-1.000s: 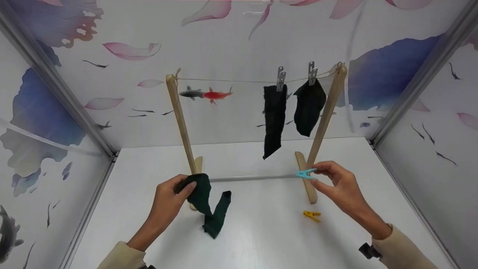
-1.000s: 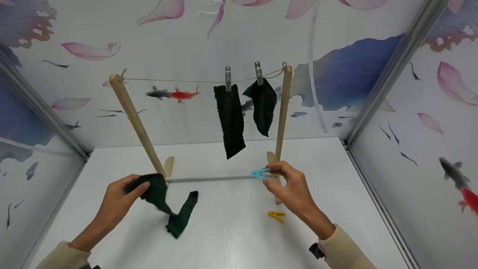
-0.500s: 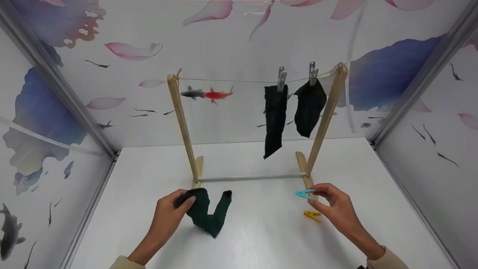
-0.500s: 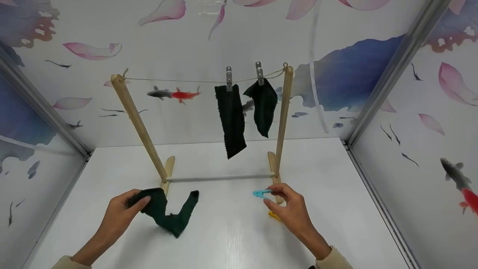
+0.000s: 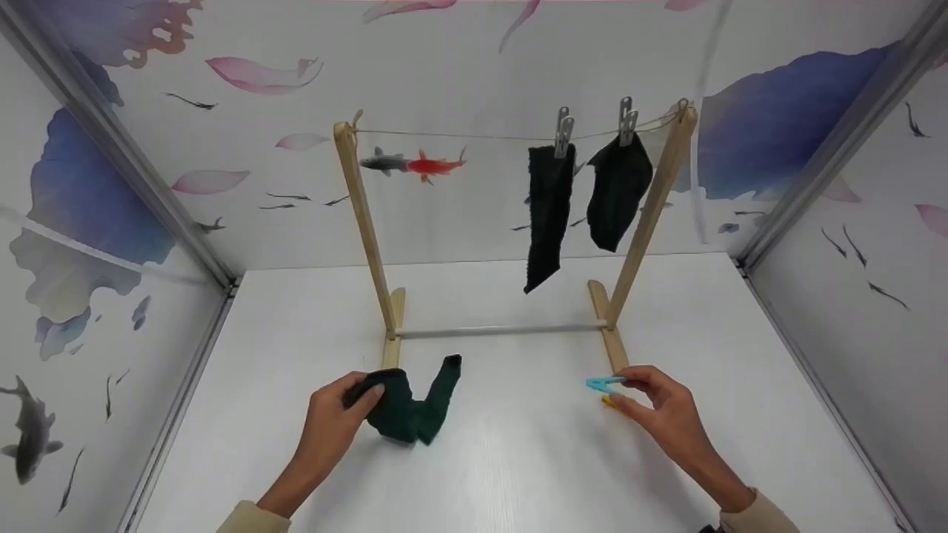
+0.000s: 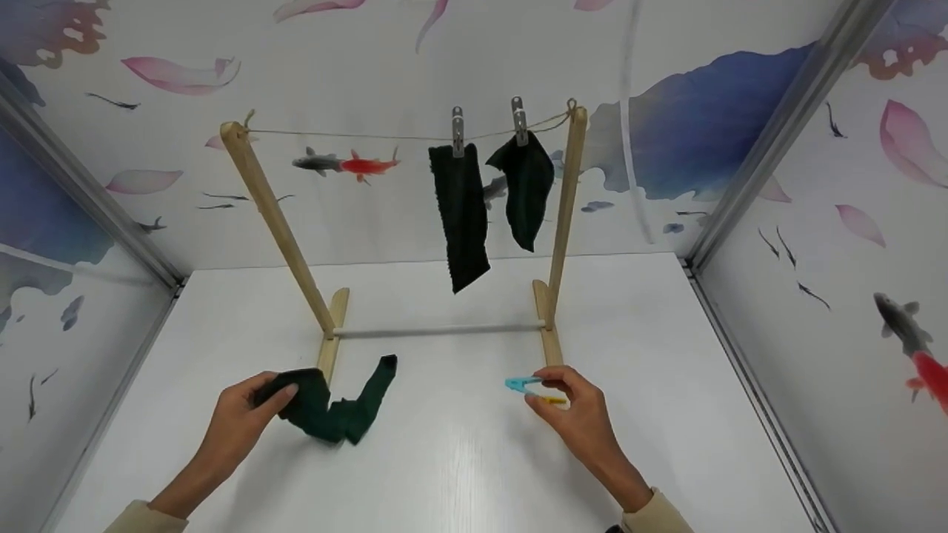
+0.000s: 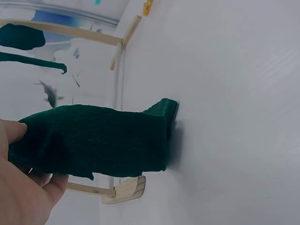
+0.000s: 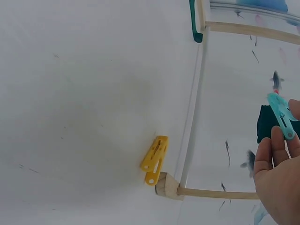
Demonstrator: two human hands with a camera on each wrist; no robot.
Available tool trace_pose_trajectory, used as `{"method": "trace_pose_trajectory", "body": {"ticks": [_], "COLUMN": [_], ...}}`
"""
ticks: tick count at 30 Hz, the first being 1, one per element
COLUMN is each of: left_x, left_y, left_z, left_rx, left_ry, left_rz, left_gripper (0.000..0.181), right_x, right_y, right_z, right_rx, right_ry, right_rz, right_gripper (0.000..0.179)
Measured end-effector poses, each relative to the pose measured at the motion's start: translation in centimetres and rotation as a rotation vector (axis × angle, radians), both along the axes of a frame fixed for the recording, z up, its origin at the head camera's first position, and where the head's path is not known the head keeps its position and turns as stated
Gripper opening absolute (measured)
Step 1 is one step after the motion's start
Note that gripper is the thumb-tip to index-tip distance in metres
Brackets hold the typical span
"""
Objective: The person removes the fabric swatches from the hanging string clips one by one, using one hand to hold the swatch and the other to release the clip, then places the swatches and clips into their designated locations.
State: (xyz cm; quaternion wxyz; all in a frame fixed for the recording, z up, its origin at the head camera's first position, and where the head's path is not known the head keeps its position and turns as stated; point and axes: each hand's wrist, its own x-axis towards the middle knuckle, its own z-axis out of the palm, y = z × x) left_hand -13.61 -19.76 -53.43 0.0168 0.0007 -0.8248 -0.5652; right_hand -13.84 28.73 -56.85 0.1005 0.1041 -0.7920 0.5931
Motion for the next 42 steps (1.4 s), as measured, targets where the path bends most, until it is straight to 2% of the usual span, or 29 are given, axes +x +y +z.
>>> {"method": "trace_pose_trajectory", "body": {"ticks": [5,12,17,22,26,34,38,42], "left_x": [-0.2,0.1,0.8,1.1,0.9,0.3,-0.3,-0.7], "left_y": [-0.3,-1.0,-1.8,-2.6,-3.2,-4.4,-4.6,-4.5], "left_z": [-0.7,-1.3,-1.4,-1.8,-2.4,-4.2,-5.2,-6.1], "left_rx": [-0.020,-0.060,-0.079,-0.118,-0.129,-0.161,-0.167,-0.178], "left_ry": [-0.010,-0.055,-0.100,-0.083,-0.090,-0.140,-0.135,-0.116], "left_rz": [0.003,0.044,0.070,0.081,0.089,0.118,0.120,0.111], "left_gripper": [0.013,0.012,0.014,0.013,0.013,0.014,0.013,0.014], "right_x": [0.1,0.7,1.6,2.7,3.2,3.1,2.9,2.8], "right_y": [0.2,0.2,0.0,0.2,0.5,0.9,1.2,1.6], "right_z": [-1.0,-2.4,-3.7,-5.0,-5.8,-6.5,-6.4,-6.4], "right_rx": [0.018,0.060,0.134,0.221,0.277,0.301,0.322,0.345], "right_ry": [0.000,-0.044,-0.106,-0.204,-0.260,-0.324,-0.395,-0.417], "right_rz": [-0.012,-0.029,-0.085,-0.142,-0.174,-0.159,-0.162,-0.161], "right_gripper": [0.038,0.035,0.037,0.035,0.034,0.033,0.033,0.035]}}
